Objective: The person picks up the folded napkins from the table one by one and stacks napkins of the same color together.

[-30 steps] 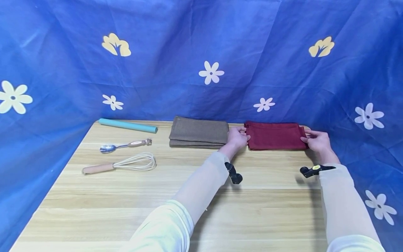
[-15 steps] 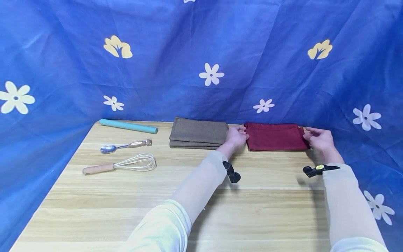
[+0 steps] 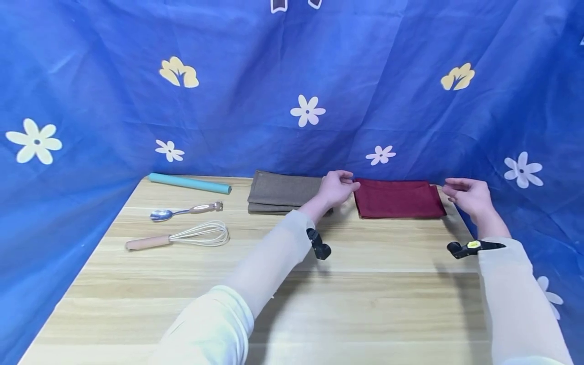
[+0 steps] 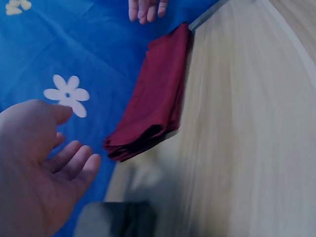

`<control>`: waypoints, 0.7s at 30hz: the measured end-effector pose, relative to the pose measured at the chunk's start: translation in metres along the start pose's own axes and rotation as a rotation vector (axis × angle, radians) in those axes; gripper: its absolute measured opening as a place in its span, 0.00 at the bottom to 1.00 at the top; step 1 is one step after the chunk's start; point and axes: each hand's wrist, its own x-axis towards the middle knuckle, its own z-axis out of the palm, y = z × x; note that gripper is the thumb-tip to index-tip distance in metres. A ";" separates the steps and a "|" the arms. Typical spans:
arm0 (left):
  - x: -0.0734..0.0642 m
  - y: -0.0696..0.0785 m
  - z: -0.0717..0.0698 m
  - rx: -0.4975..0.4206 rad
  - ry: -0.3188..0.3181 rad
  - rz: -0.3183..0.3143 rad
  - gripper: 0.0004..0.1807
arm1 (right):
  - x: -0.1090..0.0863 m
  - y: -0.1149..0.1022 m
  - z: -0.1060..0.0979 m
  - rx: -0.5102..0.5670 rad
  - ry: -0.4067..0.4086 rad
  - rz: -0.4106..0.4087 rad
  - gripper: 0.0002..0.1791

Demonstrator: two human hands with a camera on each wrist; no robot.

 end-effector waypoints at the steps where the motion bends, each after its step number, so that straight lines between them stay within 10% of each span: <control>1: -0.002 0.001 -0.006 0.012 -0.011 0.021 0.23 | -0.001 -0.004 -0.001 -0.008 -0.003 -0.013 0.26; 10: -0.026 0.009 -0.053 0.206 -0.078 0.205 0.33 | -0.018 -0.044 -0.002 -0.041 -0.005 -0.139 0.28; 21: -0.067 0.024 -0.111 0.520 -0.006 0.423 0.44 | -0.055 -0.091 0.014 -0.170 -0.007 -0.281 0.30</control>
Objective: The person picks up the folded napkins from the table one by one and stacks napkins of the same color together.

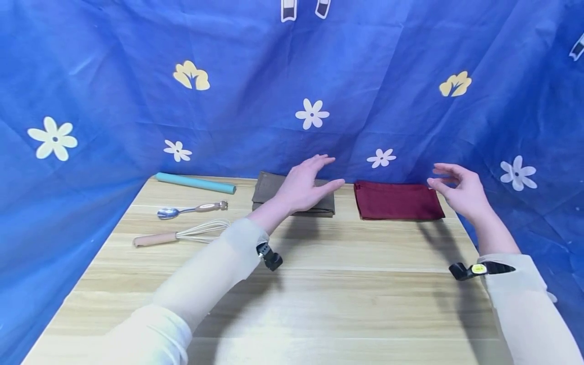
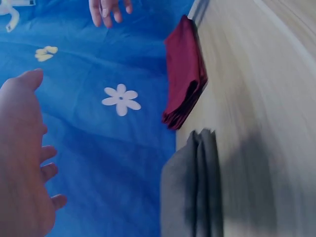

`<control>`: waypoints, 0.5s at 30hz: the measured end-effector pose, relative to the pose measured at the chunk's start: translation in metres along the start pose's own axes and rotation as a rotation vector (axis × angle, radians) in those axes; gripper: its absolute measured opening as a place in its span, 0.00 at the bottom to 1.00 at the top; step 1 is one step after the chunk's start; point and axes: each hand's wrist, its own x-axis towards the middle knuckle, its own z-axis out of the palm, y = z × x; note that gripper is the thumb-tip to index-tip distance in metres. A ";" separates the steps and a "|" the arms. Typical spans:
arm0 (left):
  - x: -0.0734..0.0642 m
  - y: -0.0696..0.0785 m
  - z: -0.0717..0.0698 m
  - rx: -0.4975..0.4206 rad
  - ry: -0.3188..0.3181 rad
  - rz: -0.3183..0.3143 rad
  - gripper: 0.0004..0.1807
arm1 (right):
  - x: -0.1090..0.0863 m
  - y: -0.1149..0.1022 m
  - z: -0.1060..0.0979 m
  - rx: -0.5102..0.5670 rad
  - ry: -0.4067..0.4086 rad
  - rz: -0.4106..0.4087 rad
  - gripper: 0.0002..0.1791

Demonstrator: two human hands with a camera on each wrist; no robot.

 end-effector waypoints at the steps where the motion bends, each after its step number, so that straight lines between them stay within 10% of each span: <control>1: -0.002 -0.001 -0.005 0.028 0.000 0.010 0.45 | -0.001 -0.005 0.001 -0.009 -0.002 -0.014 0.31; 15: -0.047 -0.015 -0.058 0.347 0.038 0.047 0.53 | -0.020 -0.053 0.034 -0.093 0.002 -0.226 0.32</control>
